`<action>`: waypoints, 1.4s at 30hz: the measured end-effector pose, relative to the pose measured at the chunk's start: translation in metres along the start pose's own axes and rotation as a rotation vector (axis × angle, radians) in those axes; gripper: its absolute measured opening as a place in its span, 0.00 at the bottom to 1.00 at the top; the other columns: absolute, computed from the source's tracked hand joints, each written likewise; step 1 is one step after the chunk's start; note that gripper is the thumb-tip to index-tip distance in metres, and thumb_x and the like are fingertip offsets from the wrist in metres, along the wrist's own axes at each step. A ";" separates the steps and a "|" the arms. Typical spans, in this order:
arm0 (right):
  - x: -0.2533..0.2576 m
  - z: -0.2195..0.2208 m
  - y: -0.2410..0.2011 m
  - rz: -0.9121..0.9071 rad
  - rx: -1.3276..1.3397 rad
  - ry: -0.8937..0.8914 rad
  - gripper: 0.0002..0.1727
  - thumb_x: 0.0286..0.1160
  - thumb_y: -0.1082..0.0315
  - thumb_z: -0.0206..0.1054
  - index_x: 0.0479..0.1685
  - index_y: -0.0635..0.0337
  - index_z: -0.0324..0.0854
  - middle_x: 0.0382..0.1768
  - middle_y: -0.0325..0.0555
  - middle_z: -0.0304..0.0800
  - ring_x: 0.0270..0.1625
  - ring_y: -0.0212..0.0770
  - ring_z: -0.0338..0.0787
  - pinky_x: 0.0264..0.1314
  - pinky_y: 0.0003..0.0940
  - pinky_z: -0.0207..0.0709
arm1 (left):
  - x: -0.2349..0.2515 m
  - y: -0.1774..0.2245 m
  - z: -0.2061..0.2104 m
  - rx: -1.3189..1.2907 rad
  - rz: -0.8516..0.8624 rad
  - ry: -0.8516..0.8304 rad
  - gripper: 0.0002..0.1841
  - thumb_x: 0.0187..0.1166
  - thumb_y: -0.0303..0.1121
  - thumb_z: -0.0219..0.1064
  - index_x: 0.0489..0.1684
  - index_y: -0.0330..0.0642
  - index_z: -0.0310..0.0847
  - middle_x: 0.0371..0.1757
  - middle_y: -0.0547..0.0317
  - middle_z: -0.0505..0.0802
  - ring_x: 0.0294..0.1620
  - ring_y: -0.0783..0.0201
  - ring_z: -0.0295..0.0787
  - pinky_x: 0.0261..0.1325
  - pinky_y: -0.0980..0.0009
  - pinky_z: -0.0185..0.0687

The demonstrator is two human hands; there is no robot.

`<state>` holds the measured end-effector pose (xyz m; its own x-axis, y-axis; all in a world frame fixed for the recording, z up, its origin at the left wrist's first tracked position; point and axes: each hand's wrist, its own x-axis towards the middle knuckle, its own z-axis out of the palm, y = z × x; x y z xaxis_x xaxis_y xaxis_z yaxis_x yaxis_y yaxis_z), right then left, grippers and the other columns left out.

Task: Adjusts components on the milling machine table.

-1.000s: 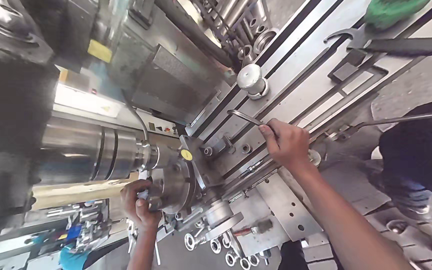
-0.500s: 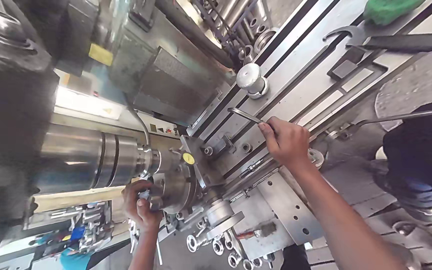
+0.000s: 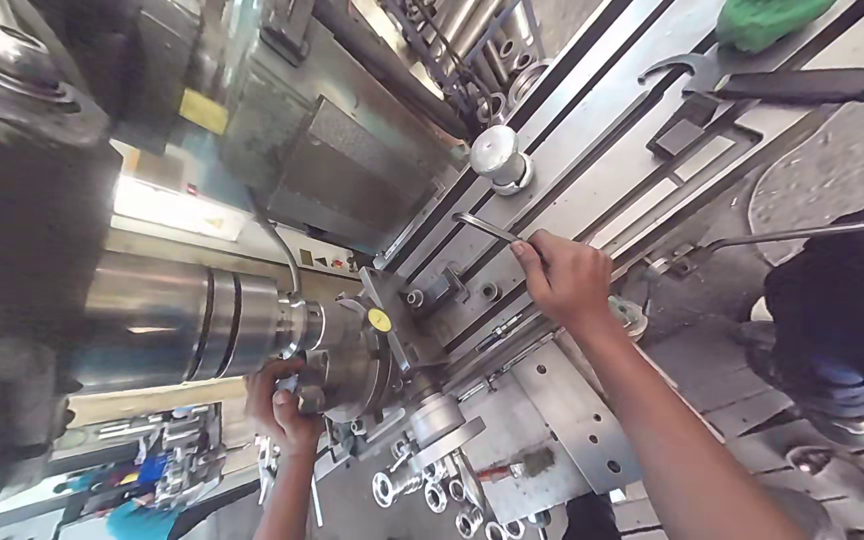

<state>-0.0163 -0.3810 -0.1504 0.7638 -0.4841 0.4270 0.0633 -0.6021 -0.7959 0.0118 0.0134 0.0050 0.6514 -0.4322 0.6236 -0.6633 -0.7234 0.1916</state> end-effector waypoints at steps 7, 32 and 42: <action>0.000 0.001 -0.002 0.011 -0.022 0.004 0.32 0.91 0.42 0.46 0.28 0.57 0.81 0.14 0.47 0.76 0.17 0.52 0.79 0.17 0.51 0.63 | -0.001 0.002 0.001 -0.043 -0.005 0.009 0.37 0.89 0.63 0.40 0.43 0.36 0.84 0.42 0.58 0.90 0.49 0.70 0.85 0.58 0.71 0.79; -0.197 -0.062 -0.139 0.247 0.587 -0.089 0.22 0.92 0.55 0.50 0.50 0.68 0.76 0.22 0.32 0.73 0.20 0.21 0.73 0.23 0.22 0.74 | -0.026 0.047 0.004 -0.279 -0.436 0.406 0.21 0.86 0.42 0.55 0.54 0.28 0.80 0.47 0.50 0.90 0.48 0.65 0.87 0.56 0.63 0.85; -0.278 0.031 -0.225 0.057 0.368 -0.778 0.15 0.85 0.67 0.59 0.51 0.70 0.86 0.31 0.47 0.91 0.32 0.37 0.91 0.40 0.42 0.88 | -0.207 0.105 -0.013 -1.123 -0.745 0.087 0.26 0.94 0.45 0.45 0.57 0.31 0.82 0.47 0.55 0.95 0.47 0.67 0.91 0.58 0.64 0.88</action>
<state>-0.2226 -0.0914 -0.1030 0.9865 0.1462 0.0739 0.1131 -0.2812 -0.9530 -0.1980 0.0339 -0.0939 0.9881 -0.0678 0.1381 -0.1329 0.0763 0.9882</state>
